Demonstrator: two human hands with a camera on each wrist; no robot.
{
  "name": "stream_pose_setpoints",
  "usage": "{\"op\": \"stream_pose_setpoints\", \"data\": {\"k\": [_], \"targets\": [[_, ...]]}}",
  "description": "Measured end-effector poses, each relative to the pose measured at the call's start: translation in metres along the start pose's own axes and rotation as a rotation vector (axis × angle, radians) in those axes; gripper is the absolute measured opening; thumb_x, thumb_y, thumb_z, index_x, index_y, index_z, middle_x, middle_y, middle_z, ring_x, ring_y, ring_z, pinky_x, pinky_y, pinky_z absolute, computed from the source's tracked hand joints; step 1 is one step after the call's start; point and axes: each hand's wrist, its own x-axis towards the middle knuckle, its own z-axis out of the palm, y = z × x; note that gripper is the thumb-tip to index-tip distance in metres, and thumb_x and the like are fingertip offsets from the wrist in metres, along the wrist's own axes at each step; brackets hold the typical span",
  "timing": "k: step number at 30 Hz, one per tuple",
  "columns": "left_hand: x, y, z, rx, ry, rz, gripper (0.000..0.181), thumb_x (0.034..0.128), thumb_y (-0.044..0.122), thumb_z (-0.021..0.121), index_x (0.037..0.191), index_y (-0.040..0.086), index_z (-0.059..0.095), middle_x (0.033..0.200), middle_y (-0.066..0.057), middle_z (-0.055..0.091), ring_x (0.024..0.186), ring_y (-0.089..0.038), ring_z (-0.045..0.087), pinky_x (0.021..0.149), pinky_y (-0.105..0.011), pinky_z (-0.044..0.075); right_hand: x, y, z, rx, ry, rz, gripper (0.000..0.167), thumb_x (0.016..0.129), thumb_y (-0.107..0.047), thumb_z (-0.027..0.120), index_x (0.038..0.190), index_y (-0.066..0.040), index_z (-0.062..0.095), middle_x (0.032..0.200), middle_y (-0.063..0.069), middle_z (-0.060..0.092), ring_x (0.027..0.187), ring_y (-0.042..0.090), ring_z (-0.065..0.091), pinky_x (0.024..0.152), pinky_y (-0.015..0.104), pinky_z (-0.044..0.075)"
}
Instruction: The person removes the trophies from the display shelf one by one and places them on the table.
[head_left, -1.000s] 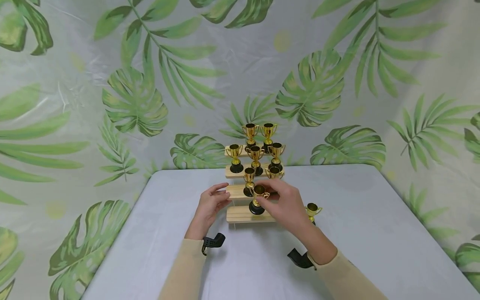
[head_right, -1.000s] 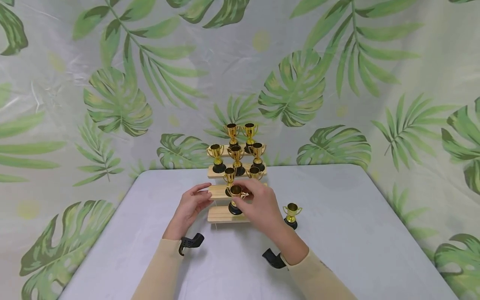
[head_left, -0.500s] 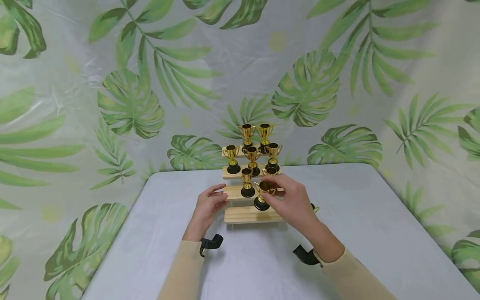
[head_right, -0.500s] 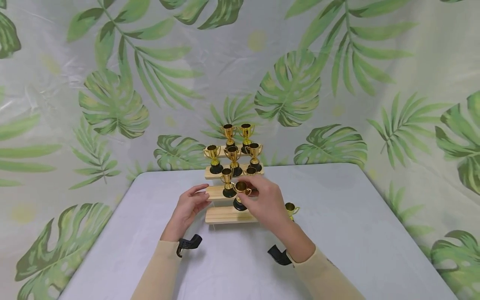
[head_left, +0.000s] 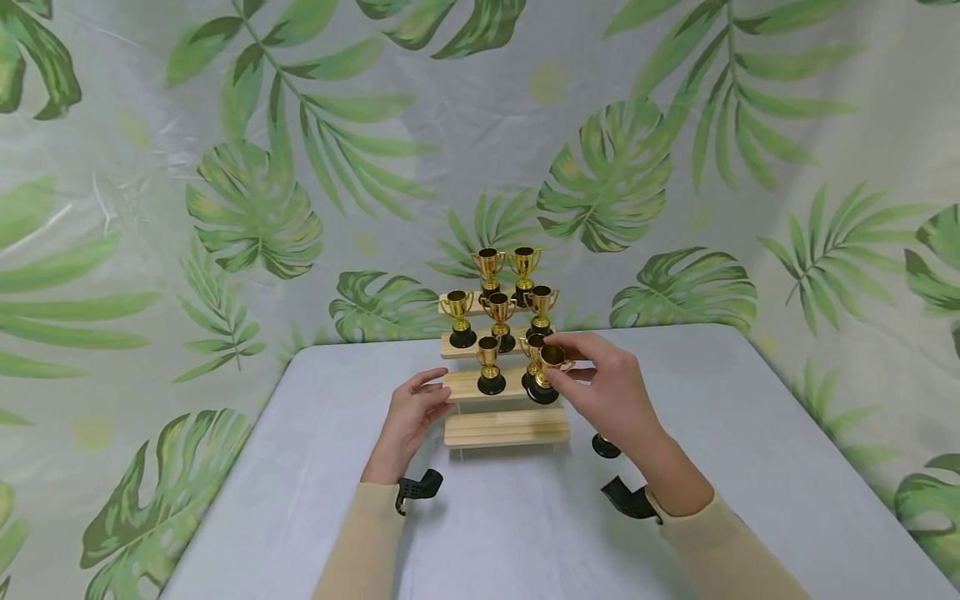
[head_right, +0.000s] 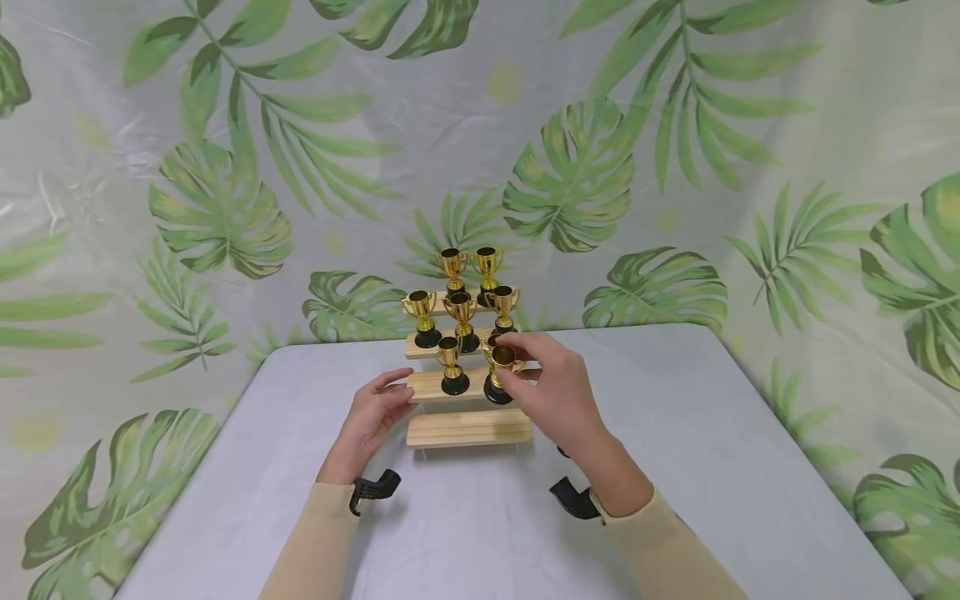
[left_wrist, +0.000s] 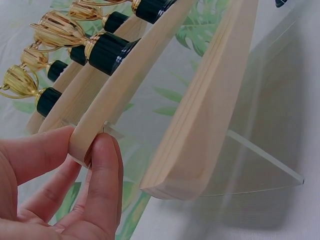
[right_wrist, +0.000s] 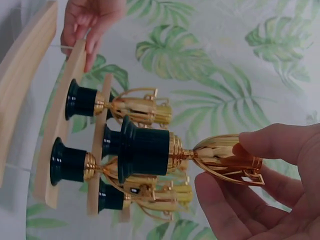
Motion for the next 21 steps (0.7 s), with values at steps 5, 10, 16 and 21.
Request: {"op": "stream_pose_setpoints", "data": {"k": [5, 10, 16, 21], "targets": [[0.0, 0.0, -0.001, 0.008, -0.001, 0.006, 0.048, 0.0904, -0.001, 0.072, 0.137, 0.001, 0.06, 0.119, -0.027, 0.06, 0.109, -0.042, 0.063, 0.08, -0.033, 0.061, -0.001, 0.003, -0.009, 0.003, 0.02, 0.032, 0.042, 0.085, -0.006, 0.081, 0.125, -0.014, 0.07, 0.114, -0.005, 0.068, 0.098, 0.013, 0.065, 0.074, 0.021, 0.06], [0.001, 0.0, -0.001, 0.01, 0.008, 0.002, 0.042, 0.0915, -0.003, 0.07, 0.132, 0.005, 0.064, 0.106, -0.016, 0.064, 0.102, -0.037, 0.065, 0.08, -0.033, 0.061, -0.001, 0.008, -0.017, 0.011, 0.039, 0.057, 0.04, 0.087, -0.008, 0.081, 0.124, -0.021, 0.07, 0.113, -0.006, 0.069, 0.099, 0.012, 0.065, 0.075, 0.021, 0.059], [0.002, -0.001, -0.002, 0.01, -0.002, 0.0, 0.042, 0.0911, -0.003, 0.071, 0.132, 0.005, 0.064, 0.099, -0.011, 0.063, 0.09, -0.027, 0.068, 0.081, -0.033, 0.06, -0.002, 0.017, -0.027, -0.005, 0.061, 0.101, 0.037, 0.089, -0.014, 0.08, 0.124, -0.022, 0.071, 0.113, -0.005, 0.069, 0.101, 0.013, 0.065, 0.077, 0.018, 0.058], [0.002, -0.001, -0.002, 0.016, -0.002, -0.005, 0.046, 0.0911, -0.002, 0.071, 0.135, 0.002, 0.061, 0.1, -0.011, 0.063, 0.087, -0.023, 0.068, 0.083, -0.034, 0.06, -0.001, 0.028, -0.032, -0.02, 0.066, 0.138, 0.036, 0.09, -0.017, 0.079, 0.124, -0.022, 0.07, 0.113, -0.004, 0.069, 0.103, 0.015, 0.066, 0.078, 0.017, 0.057]]}}
